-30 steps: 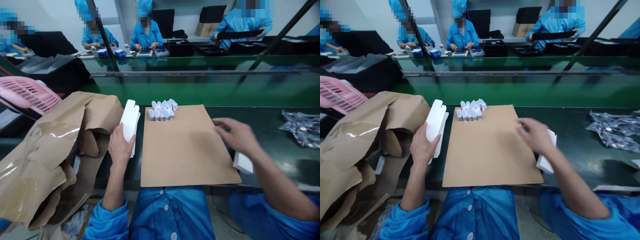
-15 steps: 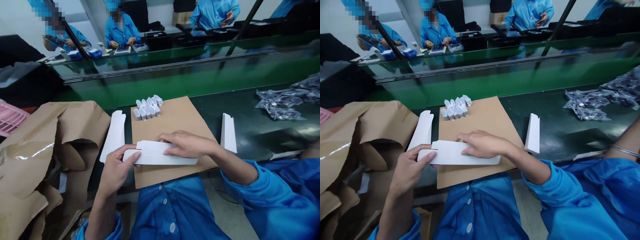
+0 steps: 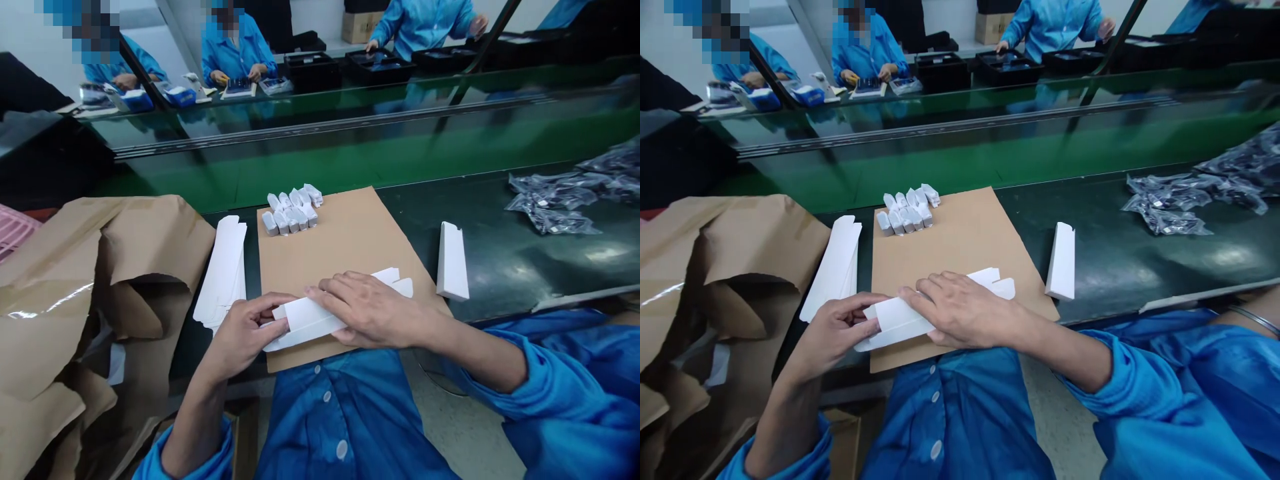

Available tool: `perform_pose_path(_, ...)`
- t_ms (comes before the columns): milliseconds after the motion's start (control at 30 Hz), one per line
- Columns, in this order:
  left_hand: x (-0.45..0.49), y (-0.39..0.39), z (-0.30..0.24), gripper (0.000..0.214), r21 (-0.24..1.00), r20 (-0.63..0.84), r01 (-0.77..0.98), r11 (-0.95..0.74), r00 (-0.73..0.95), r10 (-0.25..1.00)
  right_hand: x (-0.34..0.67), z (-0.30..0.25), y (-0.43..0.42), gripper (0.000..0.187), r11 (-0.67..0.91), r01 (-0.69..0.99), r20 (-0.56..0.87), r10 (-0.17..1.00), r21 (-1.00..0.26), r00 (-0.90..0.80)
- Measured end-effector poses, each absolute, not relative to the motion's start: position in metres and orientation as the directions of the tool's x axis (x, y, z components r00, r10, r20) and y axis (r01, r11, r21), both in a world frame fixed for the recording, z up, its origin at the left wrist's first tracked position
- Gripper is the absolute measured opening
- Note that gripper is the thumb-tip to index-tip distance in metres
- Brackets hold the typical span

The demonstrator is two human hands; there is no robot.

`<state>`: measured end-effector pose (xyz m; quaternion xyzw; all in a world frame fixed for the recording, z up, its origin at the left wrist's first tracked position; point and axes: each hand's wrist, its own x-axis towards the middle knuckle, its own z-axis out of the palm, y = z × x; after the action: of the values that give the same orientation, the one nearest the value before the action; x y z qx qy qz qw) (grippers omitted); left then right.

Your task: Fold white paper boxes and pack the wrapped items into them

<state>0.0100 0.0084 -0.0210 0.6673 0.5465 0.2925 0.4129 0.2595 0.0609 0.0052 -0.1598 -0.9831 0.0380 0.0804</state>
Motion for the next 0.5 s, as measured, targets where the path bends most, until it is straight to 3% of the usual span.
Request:
perform_pose_path(200, 0.010, 0.007, -0.025, 0.020, 0.859, 0.000, 0.508, -0.069, 0.135, 0.991, 0.258, -0.002, 0.049, 0.038, 0.944, 0.304, 0.215, 0.273, 0.126, -0.938)
perform_pose_path(300, -0.003, 0.006, -0.023, 0.011, 0.887, -0.032, 0.462, -0.012, 0.088, 0.996, 0.269, -0.003, 0.054, 0.035, 0.914, 0.383, 0.280, 0.336, 0.132, -0.899)
perform_pose_path(400, 0.004, 0.000, -0.023, 0.020, 0.950, 0.158, 0.298, -0.090, -0.214, 0.964, 0.281, -0.013, 0.062, 0.034, 0.847, 0.531, 0.386, 0.477, 0.041, -0.790)
perform_pose_path(467, 0.028, -0.006, -0.027, 0.039, 0.931, 0.360, 0.234, -0.279, -0.478, 0.801, 0.280, -0.025, 0.060, 0.035, 0.758, 0.652, 0.463, 0.587, -0.027, -0.664)
perform_pose_path(500, 0.044, -0.008, -0.030, 0.051, 0.909, 0.417, 0.227, -0.350, -0.530, 0.739, 0.275, -0.032, 0.056, 0.037, 0.711, 0.701, 0.493, 0.631, -0.057, -0.599)
